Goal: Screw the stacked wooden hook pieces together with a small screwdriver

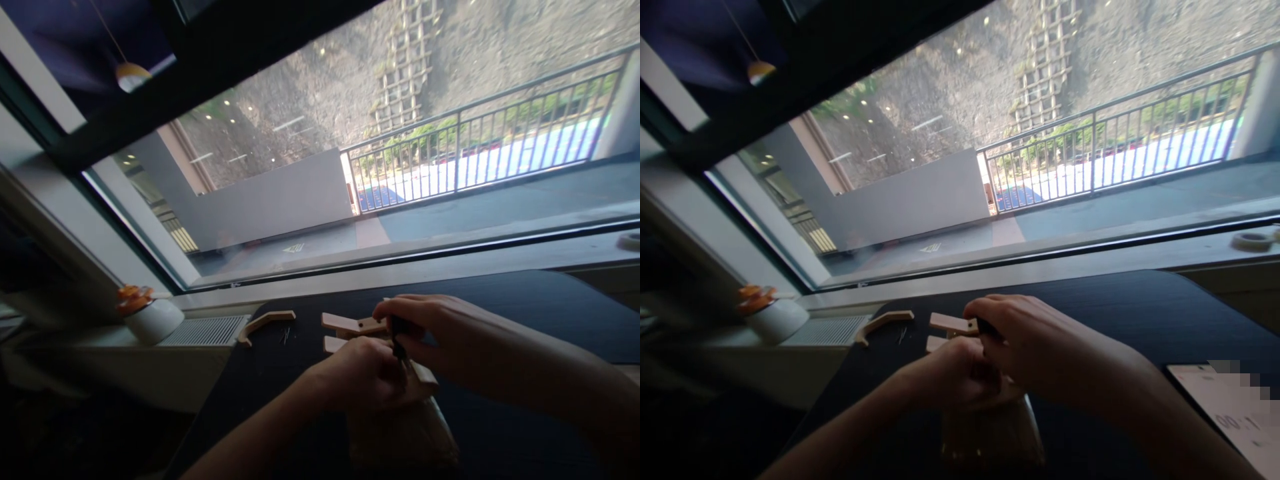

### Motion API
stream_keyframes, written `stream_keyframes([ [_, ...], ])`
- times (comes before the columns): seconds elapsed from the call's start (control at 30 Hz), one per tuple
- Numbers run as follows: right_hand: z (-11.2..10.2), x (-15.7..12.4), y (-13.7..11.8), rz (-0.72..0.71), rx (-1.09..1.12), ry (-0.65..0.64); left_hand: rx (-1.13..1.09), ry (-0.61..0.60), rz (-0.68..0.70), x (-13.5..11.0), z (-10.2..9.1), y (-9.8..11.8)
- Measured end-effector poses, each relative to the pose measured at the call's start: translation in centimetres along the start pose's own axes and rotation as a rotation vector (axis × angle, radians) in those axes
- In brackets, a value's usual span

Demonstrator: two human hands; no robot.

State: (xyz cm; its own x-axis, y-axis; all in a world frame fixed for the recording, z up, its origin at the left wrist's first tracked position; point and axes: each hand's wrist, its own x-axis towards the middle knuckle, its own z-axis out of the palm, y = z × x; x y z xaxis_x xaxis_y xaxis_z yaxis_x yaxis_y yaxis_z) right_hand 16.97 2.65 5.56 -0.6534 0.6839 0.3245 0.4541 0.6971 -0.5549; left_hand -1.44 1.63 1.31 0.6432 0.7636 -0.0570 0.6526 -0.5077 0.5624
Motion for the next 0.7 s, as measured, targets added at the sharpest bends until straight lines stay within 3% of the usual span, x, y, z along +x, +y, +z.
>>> stream_keyframes([
  [0.23,0.0,0.4,-0.4,0.005,0.007,-0.023,-0.034,-0.035,-0.040,-0.2,-0.1,0.1],
  [0.5,0.1,0.5,-1.2,-0.040,-0.016,-0.034,-0.033,0.019,-0.035,-0.2,-0.1,0.0],
  [0.7,0.4,0.7,-0.7,0.031,-0.087,0.002,-0.028,-0.062,-0.069,-0.2,0.0,0.0],
])
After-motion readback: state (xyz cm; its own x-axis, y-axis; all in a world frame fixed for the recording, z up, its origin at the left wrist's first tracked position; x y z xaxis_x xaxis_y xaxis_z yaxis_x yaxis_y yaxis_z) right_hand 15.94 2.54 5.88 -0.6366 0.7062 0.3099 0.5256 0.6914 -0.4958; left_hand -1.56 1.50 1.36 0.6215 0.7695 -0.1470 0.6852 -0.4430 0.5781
